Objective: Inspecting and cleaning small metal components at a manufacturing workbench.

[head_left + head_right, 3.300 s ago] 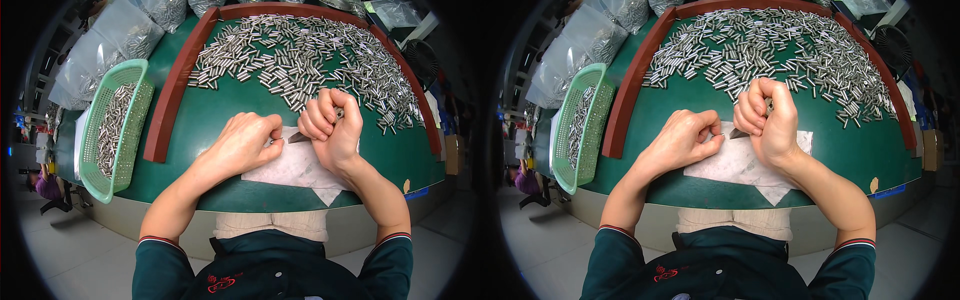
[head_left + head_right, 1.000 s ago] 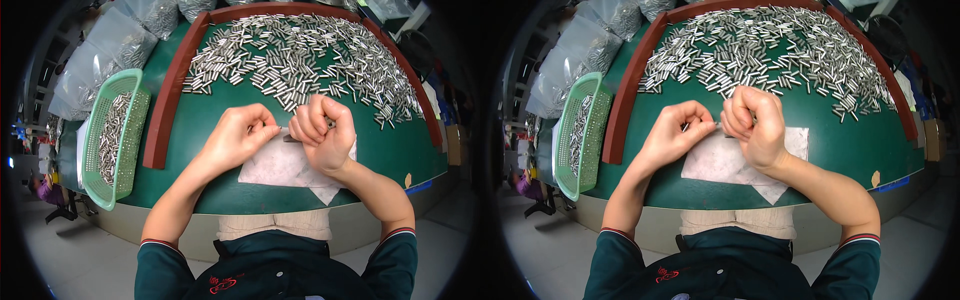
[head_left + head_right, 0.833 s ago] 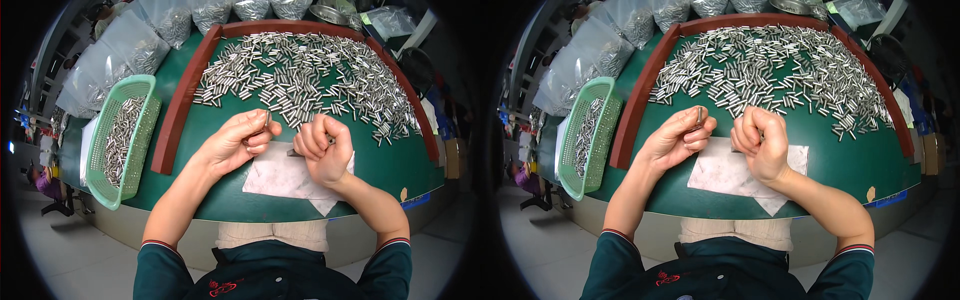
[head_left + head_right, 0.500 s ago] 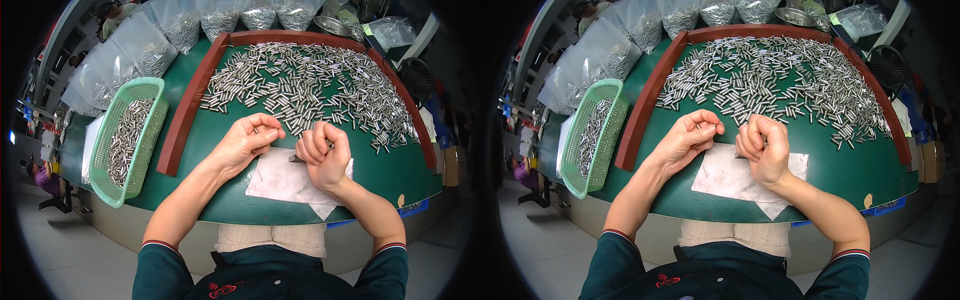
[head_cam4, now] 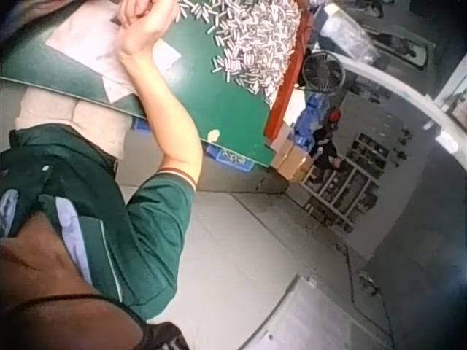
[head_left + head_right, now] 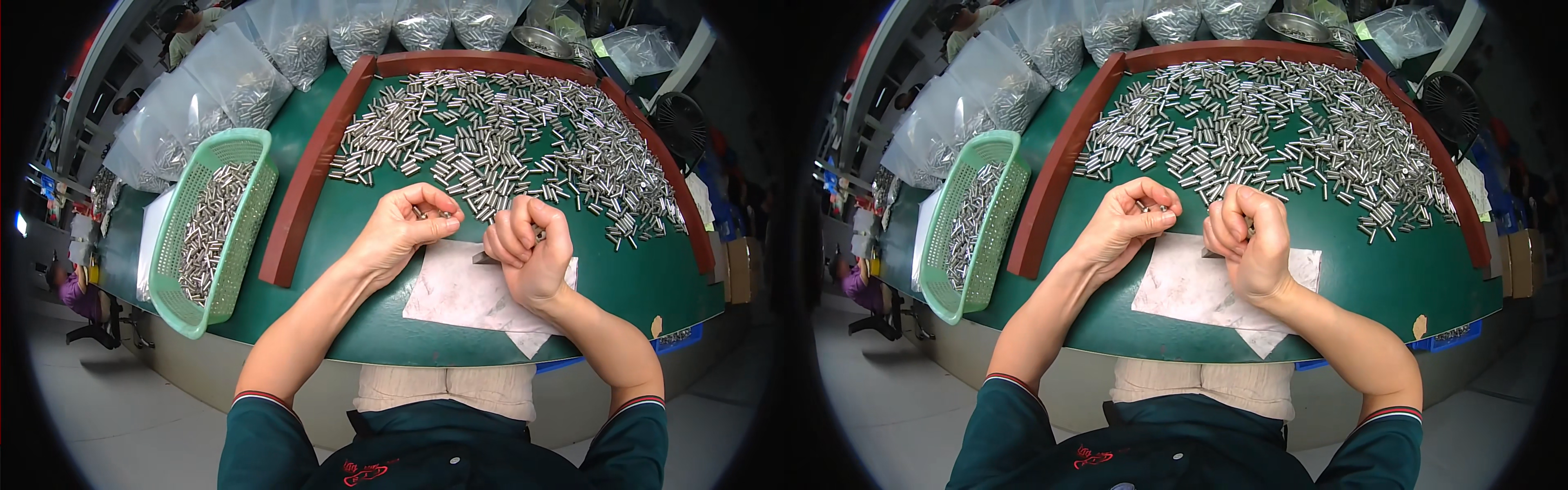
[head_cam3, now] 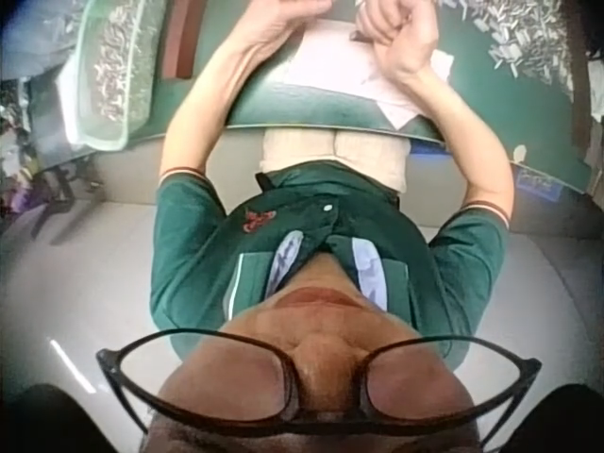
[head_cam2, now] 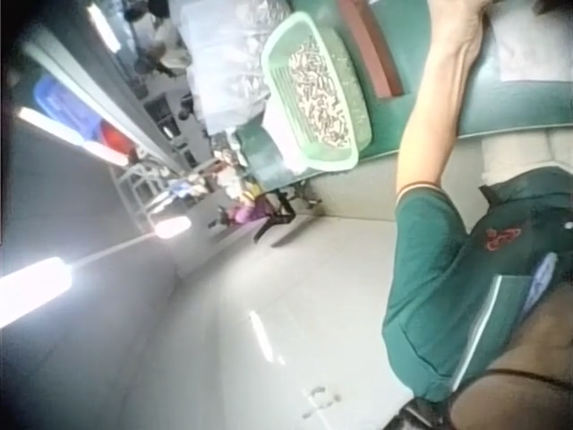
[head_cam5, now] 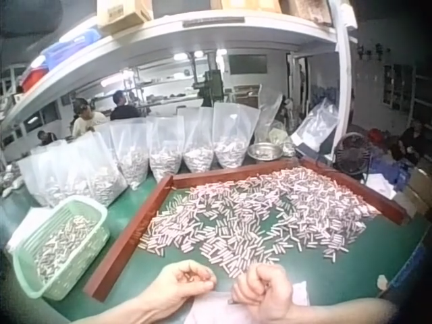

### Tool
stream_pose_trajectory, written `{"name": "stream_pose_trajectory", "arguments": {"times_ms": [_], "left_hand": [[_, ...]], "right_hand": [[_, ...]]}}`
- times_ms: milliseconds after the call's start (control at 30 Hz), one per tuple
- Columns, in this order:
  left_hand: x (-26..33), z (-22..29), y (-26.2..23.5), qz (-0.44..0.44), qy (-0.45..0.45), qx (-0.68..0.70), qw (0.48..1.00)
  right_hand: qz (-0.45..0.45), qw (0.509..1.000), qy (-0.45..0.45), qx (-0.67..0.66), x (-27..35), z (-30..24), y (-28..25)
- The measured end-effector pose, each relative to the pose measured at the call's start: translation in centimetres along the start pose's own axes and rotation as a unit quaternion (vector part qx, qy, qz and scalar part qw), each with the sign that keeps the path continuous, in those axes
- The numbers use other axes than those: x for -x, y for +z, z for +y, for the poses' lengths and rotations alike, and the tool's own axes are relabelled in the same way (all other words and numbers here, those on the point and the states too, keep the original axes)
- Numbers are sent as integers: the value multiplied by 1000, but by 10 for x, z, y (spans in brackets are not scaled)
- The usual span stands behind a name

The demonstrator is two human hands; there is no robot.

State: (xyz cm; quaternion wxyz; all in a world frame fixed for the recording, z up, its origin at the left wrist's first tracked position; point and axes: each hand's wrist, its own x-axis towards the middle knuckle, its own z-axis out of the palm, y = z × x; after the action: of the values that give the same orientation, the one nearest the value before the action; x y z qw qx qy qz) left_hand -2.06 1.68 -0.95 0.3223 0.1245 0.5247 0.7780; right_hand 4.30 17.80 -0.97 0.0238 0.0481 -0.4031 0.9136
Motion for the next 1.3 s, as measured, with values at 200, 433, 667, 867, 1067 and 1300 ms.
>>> {"name": "stream_pose_trajectory", "arguments": {"times_ms": [200, 433, 667, 867, 1067, 1300], "left_hand": [[0, -2, -2, 11, -16, 0, 1000], [-3, 24, -22, 90, 40, 189, 977], [-23, 13, -39, 258, 254, -445, 819], [-35, -1, -35, 251, 264, -643, 674], [-37, -4, -36, 233, 247, -682, 648], [-36, -1, -37, 199, 245, -690, 651]], "right_hand": [[0, 1000, 0, 8, 0, 0, 1], [3, 1000, 3, 13, 0, -1, 1], [-3, 1000, 4, 15, -1, -1, 2], [-12, 1000, 3, 13, -2, -1, 2], [-7, 1000, 4, 19, -2, -1, 1], [-1, 1000, 7, 15, -2, -1, 1]]}}
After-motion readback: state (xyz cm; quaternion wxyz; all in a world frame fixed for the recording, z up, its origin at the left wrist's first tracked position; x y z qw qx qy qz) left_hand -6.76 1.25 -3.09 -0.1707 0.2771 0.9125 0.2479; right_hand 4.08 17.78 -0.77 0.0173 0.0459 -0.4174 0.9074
